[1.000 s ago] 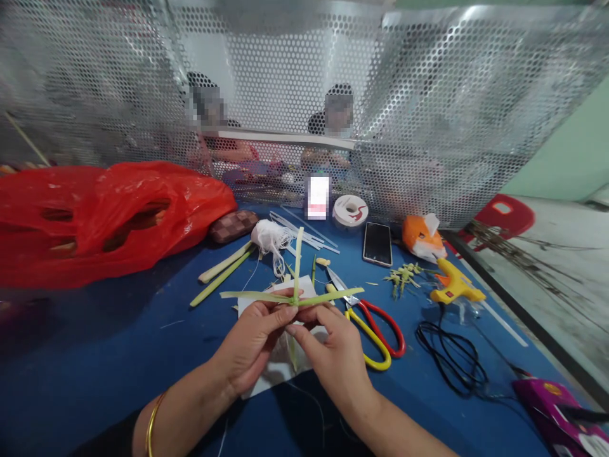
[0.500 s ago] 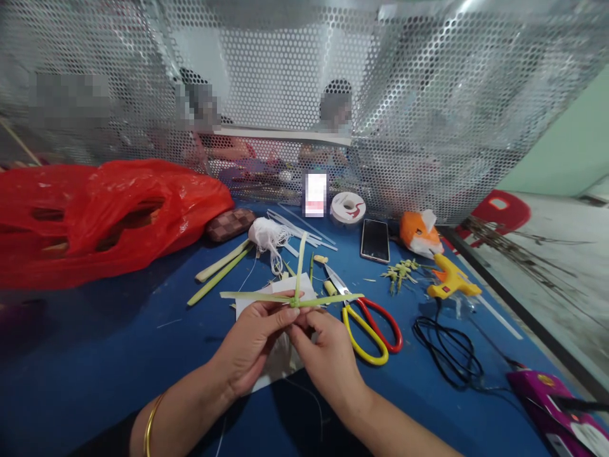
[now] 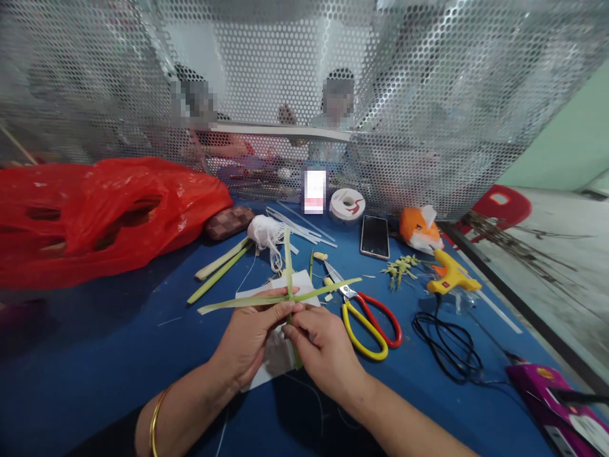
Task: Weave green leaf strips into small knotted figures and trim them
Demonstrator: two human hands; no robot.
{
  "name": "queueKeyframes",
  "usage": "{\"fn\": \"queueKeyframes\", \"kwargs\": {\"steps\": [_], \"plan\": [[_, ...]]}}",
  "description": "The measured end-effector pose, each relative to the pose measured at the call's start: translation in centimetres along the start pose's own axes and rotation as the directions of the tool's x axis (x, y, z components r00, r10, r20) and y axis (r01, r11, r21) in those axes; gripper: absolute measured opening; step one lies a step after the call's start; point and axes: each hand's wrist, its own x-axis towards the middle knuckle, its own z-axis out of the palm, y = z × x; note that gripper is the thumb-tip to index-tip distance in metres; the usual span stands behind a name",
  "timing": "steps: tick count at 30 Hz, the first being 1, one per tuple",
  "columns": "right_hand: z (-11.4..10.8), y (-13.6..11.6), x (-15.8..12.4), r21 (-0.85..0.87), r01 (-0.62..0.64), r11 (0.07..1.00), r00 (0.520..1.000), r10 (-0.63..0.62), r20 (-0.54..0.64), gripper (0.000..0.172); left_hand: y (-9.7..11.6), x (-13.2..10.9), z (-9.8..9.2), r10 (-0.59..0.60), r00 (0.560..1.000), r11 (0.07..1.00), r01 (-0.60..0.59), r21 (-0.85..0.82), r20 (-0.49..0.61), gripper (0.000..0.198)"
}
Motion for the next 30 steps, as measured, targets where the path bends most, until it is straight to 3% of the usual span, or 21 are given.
{"fn": "queueKeyframes", "kwargs": {"steps": [3,6,9,11,20,30], "plan": [[-0.4,0.2,0.2,0.102,-0.106,0.989,0.994,0.108,-0.016,0.034,0.6,0.2,-0.1,0.003,1.000,1.000,-0.004,0.026,0.027,0.022],[-0.9,0.8,0.5,0.368,-0.235,0.900,0.944,0.302,-0.134,0.034,0.9,0.4,-0.3,0.007,0.999,0.998,-0.011,0.063,0.052,0.023],[-1.0,1.4,0.8,0.607,-0.202,0.768,0.873,0.422,-0.244,0.025,0.8,0.4,-0.5,-0.046,0.995,0.992,0.035,0.119,0.090,0.028],[-1.0,1.5,0.8,0.646,-0.159,0.746,0.868,0.417,-0.269,0.020,0.6,0.3,-0.6,-0.086,0.991,0.987,0.070,0.147,0.106,0.037],[-1.0,0.5,0.0,0.324,-0.019,0.946,0.909,0.151,-0.387,0.007,0.5,0.2,-0.6,-0.044,0.998,0.980,0.033,0.197,0.053,0.031],[-1.1,0.1,-0.5,0.157,0.080,0.984,0.905,-0.005,-0.426,0.011,0.3,0.2,-0.6,0.005,0.999,0.980,-0.015,0.201,0.051,0.020]]}}
